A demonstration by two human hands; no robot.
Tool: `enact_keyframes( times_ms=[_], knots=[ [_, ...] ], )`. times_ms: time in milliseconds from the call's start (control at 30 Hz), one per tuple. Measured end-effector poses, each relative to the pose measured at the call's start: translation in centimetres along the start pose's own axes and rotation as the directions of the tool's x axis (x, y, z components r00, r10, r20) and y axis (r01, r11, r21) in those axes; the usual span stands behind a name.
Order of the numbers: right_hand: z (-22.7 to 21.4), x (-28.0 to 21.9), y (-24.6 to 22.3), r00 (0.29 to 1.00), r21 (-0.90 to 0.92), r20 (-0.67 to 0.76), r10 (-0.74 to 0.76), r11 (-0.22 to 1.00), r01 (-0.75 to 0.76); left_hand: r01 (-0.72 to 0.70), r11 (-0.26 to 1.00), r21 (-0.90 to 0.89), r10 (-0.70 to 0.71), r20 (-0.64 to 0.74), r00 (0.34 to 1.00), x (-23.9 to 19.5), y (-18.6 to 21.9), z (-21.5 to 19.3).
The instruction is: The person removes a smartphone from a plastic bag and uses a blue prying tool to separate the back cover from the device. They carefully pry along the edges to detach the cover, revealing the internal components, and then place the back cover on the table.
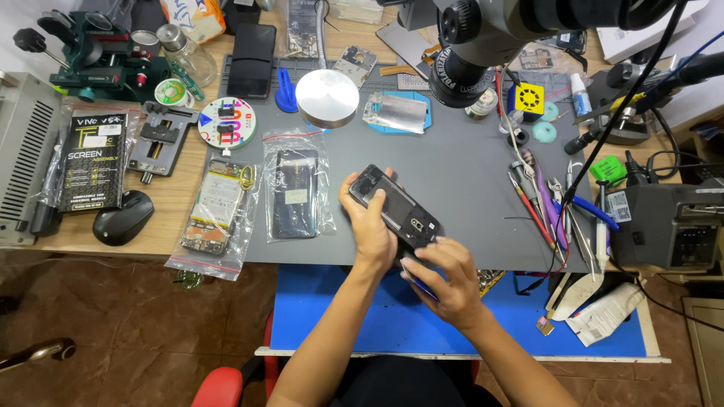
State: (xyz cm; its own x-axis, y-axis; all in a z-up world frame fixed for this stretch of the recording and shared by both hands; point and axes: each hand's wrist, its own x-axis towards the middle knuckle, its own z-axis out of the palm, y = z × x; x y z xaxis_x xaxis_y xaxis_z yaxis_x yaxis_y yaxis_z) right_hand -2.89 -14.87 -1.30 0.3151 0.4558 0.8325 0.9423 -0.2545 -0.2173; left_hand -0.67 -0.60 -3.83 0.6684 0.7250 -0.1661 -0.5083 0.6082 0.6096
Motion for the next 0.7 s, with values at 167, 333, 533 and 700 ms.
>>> enact_keyframes(
  times_ms=[167, 333, 533, 700],
  knots=[
    [-1.3, 2.3, 4.6, 0.948, -0.062, 0.052, 0.315, 0.948, -0.312, 0.076, 0.989, -0.126, -0.062, 0.114, 0.992, 1.3, 5.5, 0.7],
    [-0.8, 4.6, 8.2, 0.841, -0.107, 0.182, 0.510, 0.860, -0.499, 0.133, 0.977, -0.165, -0.102, 0.183, 0.978, 1.9, 7.8, 0.2],
    [0.1, 6.5, 2.6, 0.850, 0.139, 0.367, 0.377, 0.882, -0.451, 0.042, 0.992, -0.120, -0.023, 0.159, 0.987, 2.7, 7.5, -0.1],
    [2.7, 6.0, 1.5, 0.819, 0.081, 0.465, 0.336, 0.905, -0.417, -0.046, 0.998, -0.036, 0.050, 0.124, 0.991, 3.6, 6.3, -0.6]
  ],
)
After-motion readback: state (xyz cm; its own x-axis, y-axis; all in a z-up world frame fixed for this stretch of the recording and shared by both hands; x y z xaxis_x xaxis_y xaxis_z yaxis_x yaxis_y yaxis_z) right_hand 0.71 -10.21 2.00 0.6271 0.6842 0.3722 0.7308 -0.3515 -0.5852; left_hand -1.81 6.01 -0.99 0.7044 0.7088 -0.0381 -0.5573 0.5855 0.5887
